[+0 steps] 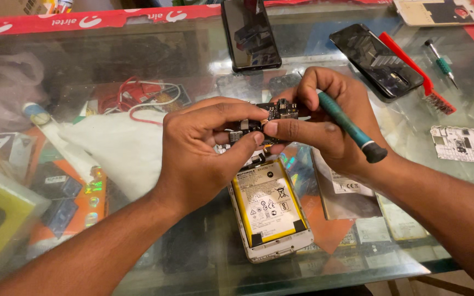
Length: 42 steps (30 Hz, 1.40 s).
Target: The person holds a smartphone motherboard and uses a precision screwdriver to remove and reinsert small screws. The person then places the motherboard back into the phone chassis.
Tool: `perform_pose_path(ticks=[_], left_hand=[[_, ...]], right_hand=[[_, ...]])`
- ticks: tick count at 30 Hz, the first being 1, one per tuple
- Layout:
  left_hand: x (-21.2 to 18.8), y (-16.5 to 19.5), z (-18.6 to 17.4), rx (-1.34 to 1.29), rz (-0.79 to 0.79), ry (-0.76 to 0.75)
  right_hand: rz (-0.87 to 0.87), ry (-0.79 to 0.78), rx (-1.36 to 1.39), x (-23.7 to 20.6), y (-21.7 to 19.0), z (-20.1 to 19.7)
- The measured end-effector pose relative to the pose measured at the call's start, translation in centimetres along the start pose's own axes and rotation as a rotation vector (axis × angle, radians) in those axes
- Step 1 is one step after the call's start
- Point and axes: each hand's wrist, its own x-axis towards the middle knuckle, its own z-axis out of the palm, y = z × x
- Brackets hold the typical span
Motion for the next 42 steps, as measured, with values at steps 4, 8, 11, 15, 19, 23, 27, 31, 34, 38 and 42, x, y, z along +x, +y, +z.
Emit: perform_pose_path(ticks=[4,8,11,15,19,23,27,31,34,38,42], left_hand=[[-0.18,-0.33,-0.04,-0.164,-0.054,-0.022],[-0.20,-0.64,-0.08,-0.188,-0.069,-0.025],[-0.15,-0.78,-0.11,-0.186,-0.074,-0.022],[-0.13,-0.84,-0.06,-0.190,-0.091,-0.025],[-0.06,-0.81,0.06,-0.186,-0.092,-0.004],[-0.03,-0.68,0.05,-0.202,-0.100,0.002],[-0.03,-0.63,0.14,-0.242,-0.124,0.014],[-0.04,-0.75,0.01,-0.271,-0.118,0.019],[0.01,-0.89,0.00,-0.303,-0.138,0.028],[0.15,-0.91,-0.12,-0.258,-0.161,0.043],[0.28,-0.75,0.03,-0.300,-0.170,0.060]], right_hand=[[-0.012,-0.012,0.018,0.07,0.12,-0.07],[-0.021,-0.020,0.010,0.00,0.16,-0.16],[-0.025,-0.026,0.001,-0.01,0.16,-0.18],[-0.019,-0.040,0.017,0.01,0.16,-0.17],[-0.018,-0.044,0.004,0.01,0.18,-0.24],[-0.049,-0.052,-0.076,0.09,0.27,-0.49],[-0.052,-0.049,-0.095,0.09,0.49,-0.69],[-0.059,-0.041,-0.054,0.04,0.65,-0.74],[-0.056,-0.050,0.047,0.04,0.64,-0.70],[-0.026,-0.023,0.050,0.06,0.60,-0.54],[-0.032,-0.027,0.008,0.06,0.48,-0.55]])
